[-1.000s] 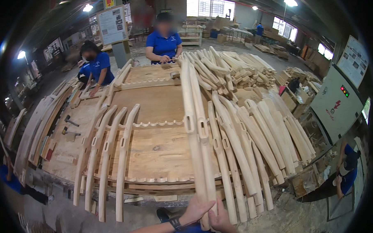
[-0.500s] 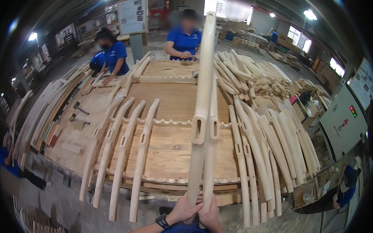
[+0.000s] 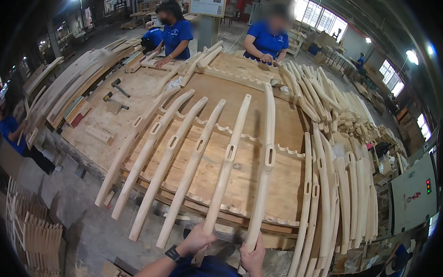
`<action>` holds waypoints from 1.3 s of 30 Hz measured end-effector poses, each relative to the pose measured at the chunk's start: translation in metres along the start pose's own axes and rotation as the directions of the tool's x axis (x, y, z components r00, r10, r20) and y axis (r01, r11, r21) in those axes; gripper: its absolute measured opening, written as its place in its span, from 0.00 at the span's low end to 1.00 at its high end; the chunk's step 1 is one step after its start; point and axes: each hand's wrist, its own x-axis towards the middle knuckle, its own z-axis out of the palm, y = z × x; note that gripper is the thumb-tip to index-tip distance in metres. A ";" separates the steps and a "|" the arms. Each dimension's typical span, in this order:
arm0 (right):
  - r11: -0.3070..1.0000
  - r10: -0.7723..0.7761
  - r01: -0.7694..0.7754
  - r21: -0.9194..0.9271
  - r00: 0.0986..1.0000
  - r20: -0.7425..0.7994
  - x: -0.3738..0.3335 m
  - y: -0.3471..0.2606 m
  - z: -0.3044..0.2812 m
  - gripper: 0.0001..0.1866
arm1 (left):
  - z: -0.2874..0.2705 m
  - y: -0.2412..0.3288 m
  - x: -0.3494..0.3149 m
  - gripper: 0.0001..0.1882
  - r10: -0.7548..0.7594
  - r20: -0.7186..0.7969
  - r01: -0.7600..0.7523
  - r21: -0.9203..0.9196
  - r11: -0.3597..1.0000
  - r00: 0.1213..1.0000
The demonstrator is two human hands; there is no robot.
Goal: The person picks up and inspects wooden chair legs, then stacks them on a workbench and the floor. They move between different piles of parts, organizing them into neat stacks.
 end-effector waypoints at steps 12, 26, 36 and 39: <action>0.993 0.111 -0.109 -0.034 0.993 0.037 -0.001 -0.007 0.020 0.33 | -0.016 0.015 0.003 0.12 -0.084 -0.146 0.100 0.106 0.989 0.986; 0.973 0.213 -0.204 -0.110 0.974 0.078 0.006 -0.024 0.044 0.32 | -0.021 -0.001 0.003 0.18 -0.139 -0.169 0.166 0.160 0.973 0.976; 0.940 0.337 -0.326 -0.101 0.935 0.112 0.005 0.009 0.080 0.29 | -0.007 0.010 -0.011 0.28 0.022 -0.355 0.174 0.509 0.843 0.934; 0.931 0.364 -0.363 -0.035 0.919 0.152 0.009 -0.001 0.076 0.28 | -0.010 0.013 -0.017 0.28 0.075 -0.353 0.104 0.461 0.881 0.933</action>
